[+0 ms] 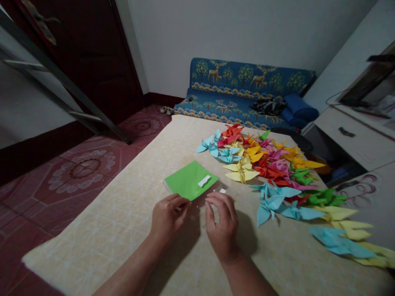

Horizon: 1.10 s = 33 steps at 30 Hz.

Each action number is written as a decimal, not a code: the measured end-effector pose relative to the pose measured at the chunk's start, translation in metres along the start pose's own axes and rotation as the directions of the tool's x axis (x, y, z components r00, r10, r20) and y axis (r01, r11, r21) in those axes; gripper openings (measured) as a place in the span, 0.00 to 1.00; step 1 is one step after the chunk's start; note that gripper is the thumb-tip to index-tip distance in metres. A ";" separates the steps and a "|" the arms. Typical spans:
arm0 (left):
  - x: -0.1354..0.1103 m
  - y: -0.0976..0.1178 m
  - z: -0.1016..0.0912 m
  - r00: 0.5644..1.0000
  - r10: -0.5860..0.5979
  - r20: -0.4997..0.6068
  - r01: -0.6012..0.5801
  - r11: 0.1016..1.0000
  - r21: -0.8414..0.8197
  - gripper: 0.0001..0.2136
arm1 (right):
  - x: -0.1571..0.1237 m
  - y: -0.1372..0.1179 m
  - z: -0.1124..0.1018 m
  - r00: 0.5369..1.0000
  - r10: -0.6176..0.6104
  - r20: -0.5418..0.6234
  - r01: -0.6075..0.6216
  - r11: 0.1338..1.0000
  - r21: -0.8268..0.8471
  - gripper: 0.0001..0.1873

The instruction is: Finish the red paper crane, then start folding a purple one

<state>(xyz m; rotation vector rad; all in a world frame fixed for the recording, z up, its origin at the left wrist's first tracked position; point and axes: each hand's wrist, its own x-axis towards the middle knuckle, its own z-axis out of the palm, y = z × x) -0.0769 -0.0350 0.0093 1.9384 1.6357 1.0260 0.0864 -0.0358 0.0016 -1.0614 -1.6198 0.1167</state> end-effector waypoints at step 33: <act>-0.002 0.000 -0.002 0.997 0.060 -0.041 -0.066 0.982 -0.176 0.08 | 0.003 0.013 0.006 0.896 0.055 0.441 0.041 0.978 -0.204 0.08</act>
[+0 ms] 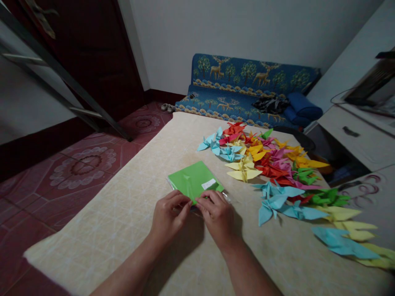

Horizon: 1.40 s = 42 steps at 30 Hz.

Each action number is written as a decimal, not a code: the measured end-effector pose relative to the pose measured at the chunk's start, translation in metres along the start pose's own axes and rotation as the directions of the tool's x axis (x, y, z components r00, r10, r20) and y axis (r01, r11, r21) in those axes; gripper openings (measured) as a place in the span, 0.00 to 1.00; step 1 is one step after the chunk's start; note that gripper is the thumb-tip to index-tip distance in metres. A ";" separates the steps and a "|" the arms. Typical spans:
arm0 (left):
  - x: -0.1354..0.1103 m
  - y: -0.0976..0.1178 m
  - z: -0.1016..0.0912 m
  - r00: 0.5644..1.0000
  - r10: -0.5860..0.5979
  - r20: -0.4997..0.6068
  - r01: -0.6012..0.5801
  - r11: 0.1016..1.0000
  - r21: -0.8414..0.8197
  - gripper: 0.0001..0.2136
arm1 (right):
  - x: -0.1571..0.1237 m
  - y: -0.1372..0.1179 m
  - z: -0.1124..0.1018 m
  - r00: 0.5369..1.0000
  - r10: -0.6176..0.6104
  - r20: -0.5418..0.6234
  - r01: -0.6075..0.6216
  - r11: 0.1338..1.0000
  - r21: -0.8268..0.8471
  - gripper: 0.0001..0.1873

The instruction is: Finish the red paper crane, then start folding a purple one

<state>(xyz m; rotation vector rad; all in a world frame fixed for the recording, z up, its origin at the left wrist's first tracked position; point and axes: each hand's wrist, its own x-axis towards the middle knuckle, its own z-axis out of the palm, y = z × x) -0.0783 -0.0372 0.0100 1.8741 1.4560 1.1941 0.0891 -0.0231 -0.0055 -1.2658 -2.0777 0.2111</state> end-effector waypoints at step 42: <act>0.000 -0.003 0.000 0.998 0.002 0.066 -0.002 1.000 0.006 0.09 | 0.002 0.003 -0.001 0.987 0.052 0.152 -0.099 0.940 0.326 0.10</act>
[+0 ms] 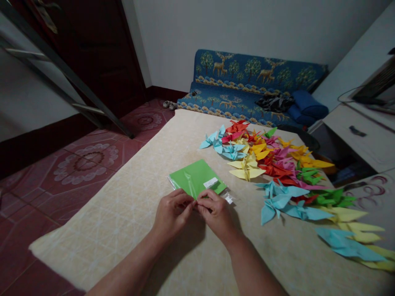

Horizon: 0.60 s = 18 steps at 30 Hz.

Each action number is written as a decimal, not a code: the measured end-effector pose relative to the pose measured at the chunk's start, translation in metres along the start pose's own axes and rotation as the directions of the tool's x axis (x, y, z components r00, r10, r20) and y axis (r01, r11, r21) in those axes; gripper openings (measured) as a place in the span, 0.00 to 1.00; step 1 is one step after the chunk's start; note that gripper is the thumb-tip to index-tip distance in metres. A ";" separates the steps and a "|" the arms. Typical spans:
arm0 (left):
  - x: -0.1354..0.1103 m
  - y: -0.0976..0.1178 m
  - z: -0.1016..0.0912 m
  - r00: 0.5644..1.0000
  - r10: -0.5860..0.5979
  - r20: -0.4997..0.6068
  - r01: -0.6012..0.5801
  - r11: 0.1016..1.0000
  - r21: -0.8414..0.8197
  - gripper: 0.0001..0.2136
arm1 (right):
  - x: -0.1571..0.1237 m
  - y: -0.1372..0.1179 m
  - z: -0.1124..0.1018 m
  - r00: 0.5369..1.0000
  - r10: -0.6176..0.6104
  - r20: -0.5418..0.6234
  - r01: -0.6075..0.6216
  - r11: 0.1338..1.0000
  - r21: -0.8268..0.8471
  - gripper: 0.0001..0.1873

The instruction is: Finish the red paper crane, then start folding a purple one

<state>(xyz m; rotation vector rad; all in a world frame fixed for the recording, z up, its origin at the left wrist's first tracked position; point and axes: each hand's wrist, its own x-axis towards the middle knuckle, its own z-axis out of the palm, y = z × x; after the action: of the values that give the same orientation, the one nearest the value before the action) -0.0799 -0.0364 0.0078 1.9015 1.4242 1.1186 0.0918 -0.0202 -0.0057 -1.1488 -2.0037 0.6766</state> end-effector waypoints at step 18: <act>-0.001 -0.006 0.001 0.993 -0.017 -0.115 0.029 0.994 0.102 0.06 | -0.014 -0.009 -0.010 0.925 -0.315 -0.212 0.300 0.949 -0.099 0.09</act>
<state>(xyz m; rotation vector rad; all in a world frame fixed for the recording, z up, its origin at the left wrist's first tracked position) -0.0829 -0.0350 0.0022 1.9133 1.5903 1.1799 0.1001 -0.0355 0.0026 -0.8749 -1.9619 0.3074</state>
